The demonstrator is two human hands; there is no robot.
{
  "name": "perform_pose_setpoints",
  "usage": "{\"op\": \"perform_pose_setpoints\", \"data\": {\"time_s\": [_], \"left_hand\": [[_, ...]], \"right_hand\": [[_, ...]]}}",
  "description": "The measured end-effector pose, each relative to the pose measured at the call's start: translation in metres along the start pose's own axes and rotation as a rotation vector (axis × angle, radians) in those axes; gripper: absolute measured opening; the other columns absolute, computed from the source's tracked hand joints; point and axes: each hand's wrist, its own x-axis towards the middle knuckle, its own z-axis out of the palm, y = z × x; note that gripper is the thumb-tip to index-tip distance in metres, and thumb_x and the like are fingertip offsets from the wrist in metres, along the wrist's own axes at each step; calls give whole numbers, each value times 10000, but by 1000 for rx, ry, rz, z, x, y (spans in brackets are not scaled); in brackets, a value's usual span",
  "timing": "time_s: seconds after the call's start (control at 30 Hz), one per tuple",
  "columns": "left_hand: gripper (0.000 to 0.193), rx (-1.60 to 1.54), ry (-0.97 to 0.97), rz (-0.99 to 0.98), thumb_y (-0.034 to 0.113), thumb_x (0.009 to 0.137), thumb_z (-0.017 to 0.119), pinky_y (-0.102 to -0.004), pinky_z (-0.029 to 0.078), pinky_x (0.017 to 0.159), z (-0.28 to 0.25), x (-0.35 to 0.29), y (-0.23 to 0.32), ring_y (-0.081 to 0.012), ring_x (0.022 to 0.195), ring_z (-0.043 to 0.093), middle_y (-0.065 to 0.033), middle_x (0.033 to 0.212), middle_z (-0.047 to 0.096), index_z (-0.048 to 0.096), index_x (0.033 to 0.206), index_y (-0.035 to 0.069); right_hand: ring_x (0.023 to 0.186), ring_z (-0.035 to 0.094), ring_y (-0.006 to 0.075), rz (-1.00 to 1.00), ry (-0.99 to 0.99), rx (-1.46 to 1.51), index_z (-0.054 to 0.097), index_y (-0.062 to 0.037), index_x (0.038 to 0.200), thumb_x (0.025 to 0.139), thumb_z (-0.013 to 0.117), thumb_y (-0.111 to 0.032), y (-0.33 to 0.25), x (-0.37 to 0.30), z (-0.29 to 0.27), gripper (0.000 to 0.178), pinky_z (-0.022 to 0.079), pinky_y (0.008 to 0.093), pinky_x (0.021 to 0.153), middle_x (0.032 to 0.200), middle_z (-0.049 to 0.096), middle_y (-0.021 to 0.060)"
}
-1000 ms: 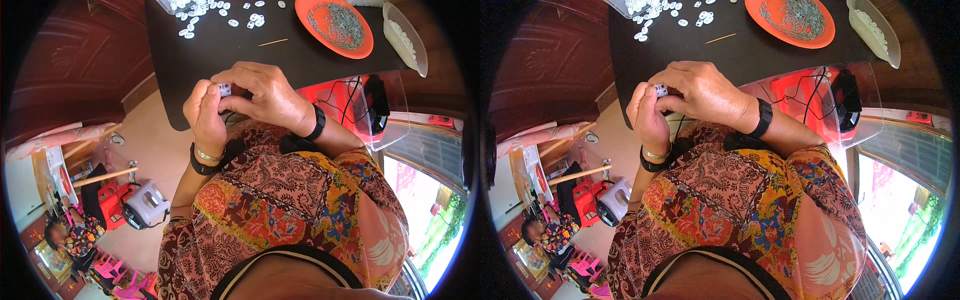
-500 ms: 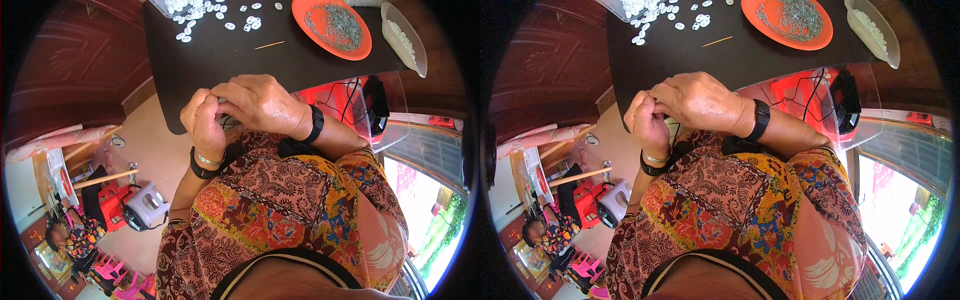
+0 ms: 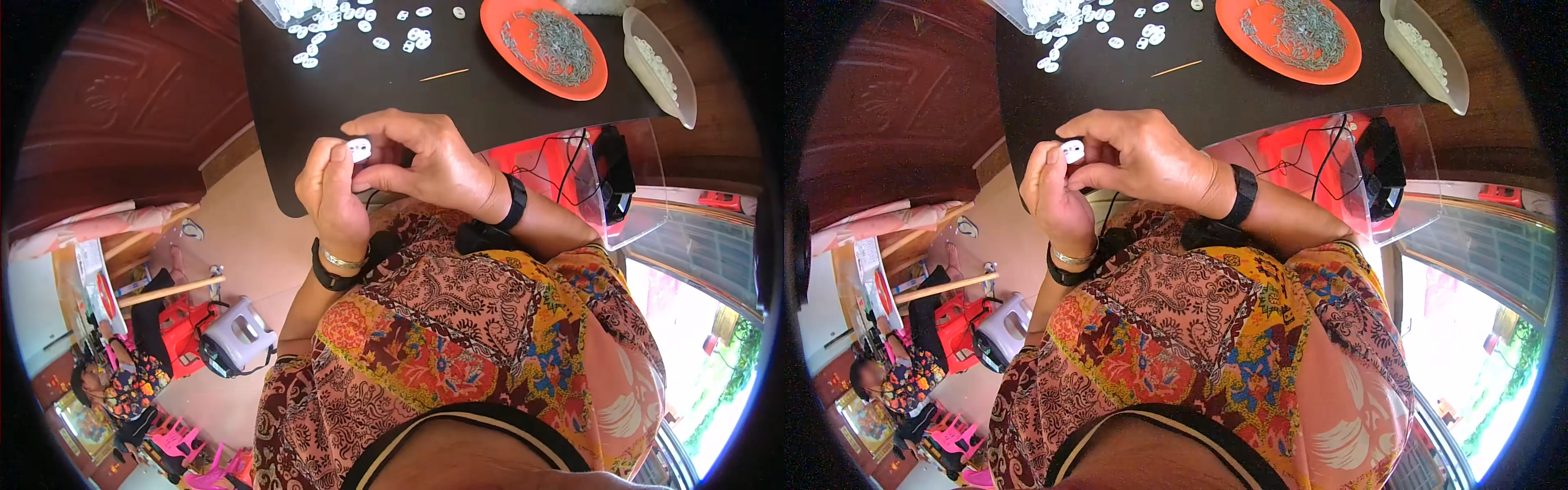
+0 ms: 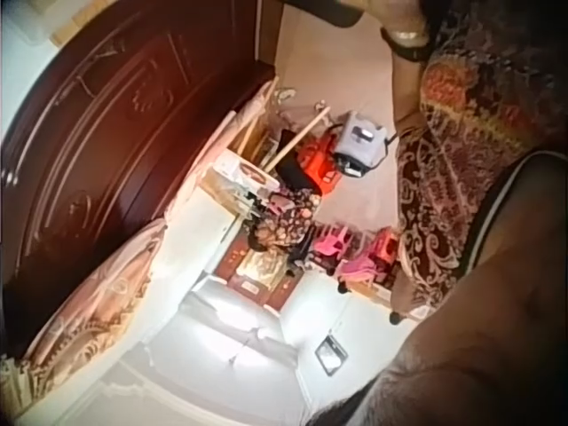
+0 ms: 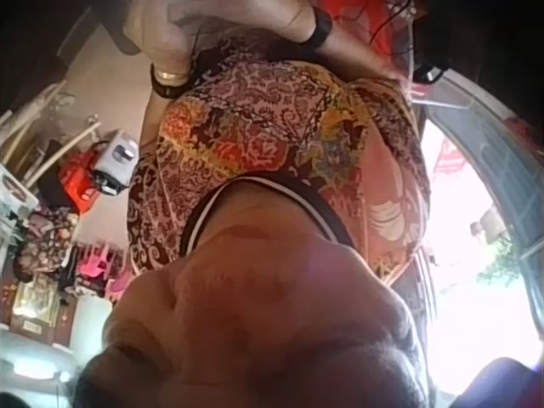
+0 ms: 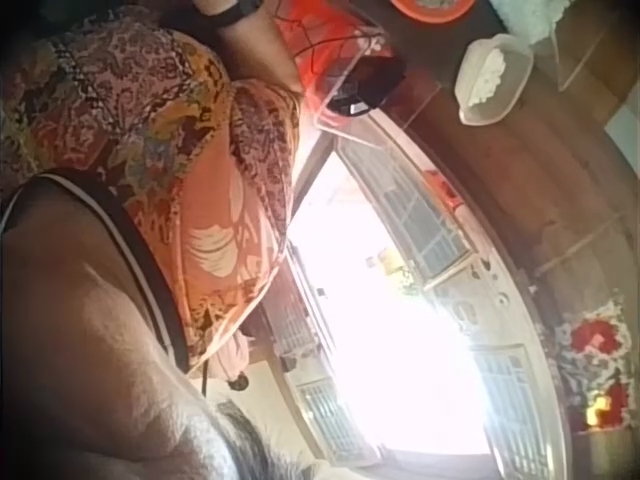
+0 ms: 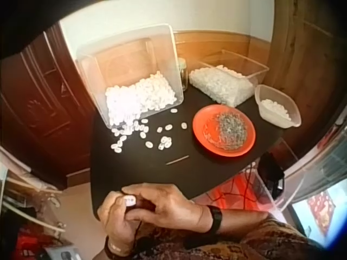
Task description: Assembling small white plastic components by inserting small pins into them at a desk.
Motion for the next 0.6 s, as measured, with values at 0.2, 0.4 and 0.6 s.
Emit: {"op": "perform_pose_setpoints", "data": {"time_s": [0.2, 0.4, 0.6], "left_hand": [[250, -38, -8, -120, 169, 904, 479, -218, 306, 526, -2, -5, 5, -48, 592, 382, 3, 650, 489, 539, 746, -16], [261, -41, -70, -83, 182, 899, 475, -221, 304, 525, -4, -8, 5, -59, 579, 389, 5, 632, 463, 527, 736, -14], [248, -114, -90, -132, 178, 883, 458, -219, 313, 535, -8, -9, 6, -63, 581, 402, -3, 632, 466, 535, 744, -12]], "right_hand": [[676, 586, 75, 216, 5, 222, 607, -28, 1062, 719, 762, -21, -1, -7, -5, 376, 494, 222, 607, 775, 617, 22], [689, 608, 93, 155, -8, 136, 630, -25, 1006, 742, 735, -18, -1, -9, -5, 284, 498, 225, 612, 787, 627, 43], [698, 613, 101, 112, 8, 144, 639, -20, 972, 759, 707, -1, -7, -10, -6, 224, 496, 228, 605, 801, 625, 48]]}}
